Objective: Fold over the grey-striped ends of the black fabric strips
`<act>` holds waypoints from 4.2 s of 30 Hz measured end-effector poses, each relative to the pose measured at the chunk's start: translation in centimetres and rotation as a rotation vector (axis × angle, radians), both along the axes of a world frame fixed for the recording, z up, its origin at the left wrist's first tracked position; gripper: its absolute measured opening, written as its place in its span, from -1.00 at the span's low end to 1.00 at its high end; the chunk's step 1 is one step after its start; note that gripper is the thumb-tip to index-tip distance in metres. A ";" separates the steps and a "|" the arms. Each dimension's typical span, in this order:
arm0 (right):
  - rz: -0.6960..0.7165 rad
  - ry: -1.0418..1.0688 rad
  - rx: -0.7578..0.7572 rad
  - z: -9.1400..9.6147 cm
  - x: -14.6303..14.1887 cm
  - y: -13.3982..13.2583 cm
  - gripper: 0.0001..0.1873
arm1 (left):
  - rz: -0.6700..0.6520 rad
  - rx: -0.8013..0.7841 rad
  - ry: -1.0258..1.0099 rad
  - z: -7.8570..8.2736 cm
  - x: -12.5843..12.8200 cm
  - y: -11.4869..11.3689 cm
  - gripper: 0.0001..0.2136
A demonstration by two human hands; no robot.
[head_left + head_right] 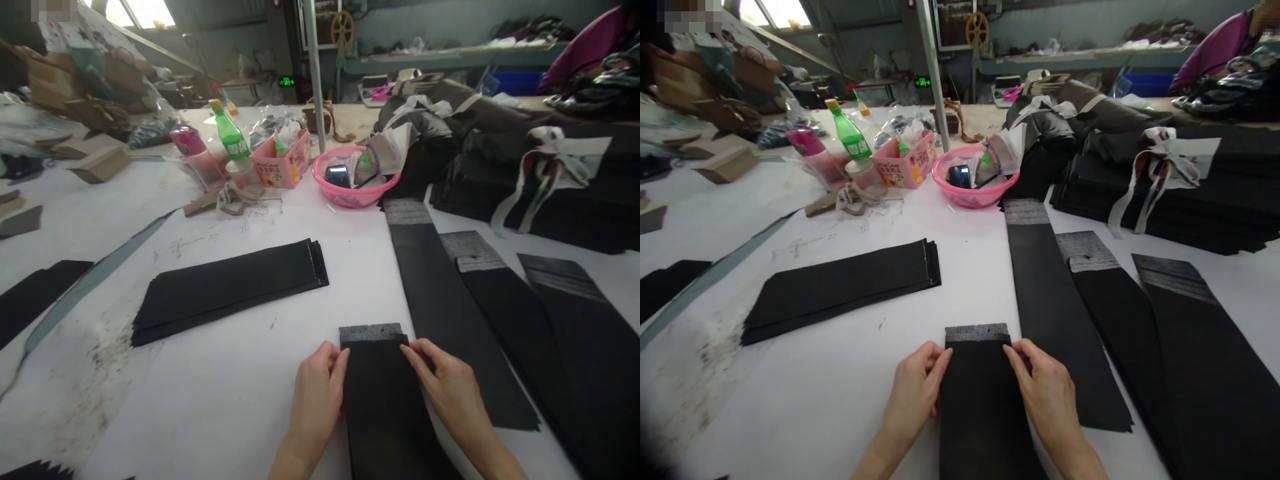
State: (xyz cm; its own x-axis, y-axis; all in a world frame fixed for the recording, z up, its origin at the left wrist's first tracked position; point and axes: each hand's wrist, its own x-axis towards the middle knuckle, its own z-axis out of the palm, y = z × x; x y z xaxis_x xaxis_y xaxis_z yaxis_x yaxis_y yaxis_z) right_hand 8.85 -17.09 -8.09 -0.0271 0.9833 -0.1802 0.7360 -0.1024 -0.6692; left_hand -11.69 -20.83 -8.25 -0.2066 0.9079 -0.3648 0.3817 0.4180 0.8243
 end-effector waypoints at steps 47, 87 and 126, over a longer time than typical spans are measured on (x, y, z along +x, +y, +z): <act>-0.009 -0.155 0.073 0.4 -0.8 0.5 -0.70 | -0.049 -0.169 -0.068 0.3 0.0 1.0 -0.59; -0.020 -0.265 -0.031 0.6 -1.1 1.5 -0.74 | -0.079 -0.135 0.014 -0.3 -0.2 0.8 -0.59; -0.054 -0.226 -0.035 0.7 -1.3 1.6 -0.80 | -0.124 -0.121 0.151 0.1 -0.1 1.1 -0.65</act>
